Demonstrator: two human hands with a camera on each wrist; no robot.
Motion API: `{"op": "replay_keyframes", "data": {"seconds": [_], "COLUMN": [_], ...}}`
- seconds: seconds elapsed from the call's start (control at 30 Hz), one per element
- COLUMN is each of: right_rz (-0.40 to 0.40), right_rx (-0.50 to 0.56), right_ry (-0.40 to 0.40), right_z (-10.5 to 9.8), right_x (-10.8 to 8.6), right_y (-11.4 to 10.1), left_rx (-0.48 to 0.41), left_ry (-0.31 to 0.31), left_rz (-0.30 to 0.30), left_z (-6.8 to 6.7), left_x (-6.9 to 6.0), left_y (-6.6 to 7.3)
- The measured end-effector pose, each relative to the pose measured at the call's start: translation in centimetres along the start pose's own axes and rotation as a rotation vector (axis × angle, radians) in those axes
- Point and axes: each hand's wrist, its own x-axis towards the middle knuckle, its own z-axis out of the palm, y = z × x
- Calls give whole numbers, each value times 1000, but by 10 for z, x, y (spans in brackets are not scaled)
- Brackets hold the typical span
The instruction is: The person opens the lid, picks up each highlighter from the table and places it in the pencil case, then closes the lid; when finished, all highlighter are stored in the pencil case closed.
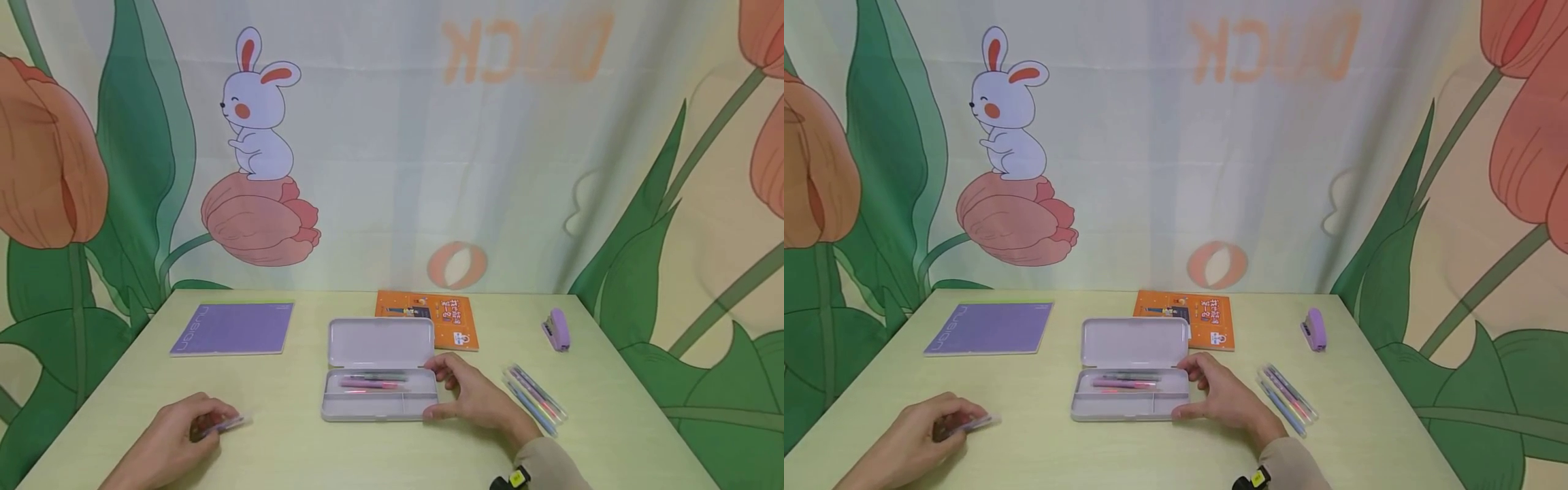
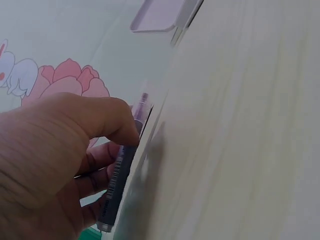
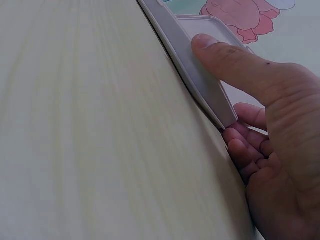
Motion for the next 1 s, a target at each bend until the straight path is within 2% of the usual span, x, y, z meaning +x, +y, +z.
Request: {"op": "replay_keyframes", "data": {"seconds": [0.2, 0.27, 0.43, 0.6, 0.73, 0.87, 1.0], "right_rz": [-10, -6, -11, -27, -17, -18, -19], "right_rx": [-9, -7, -2, 8, 13, 20, 21], "right_ry": [1, 1, 1, 5, 15, 11, -1], "right_z": [-2, -3, -5, -5, -5, -4, -2], "right_x": [1, 1, 3, 6, 6, 4, 2], "right_y": [0, 0, 0, -2, -2, 0, 3], "left_rx": [-28, -33, 3, 26, 20, -3, -22], "left_ry": [5, 22, 116, 114, 112, 126, 118], "left_rz": [28, 87, 274, 385, 501, 585, 620], "left_z": [0, 0, -1, -7, -5, 4, 18], "left_x": [7, 10, 23, 44, 61, 76, 88], "left_y": [11, 16, 31, 57, 83, 105, 125]}}
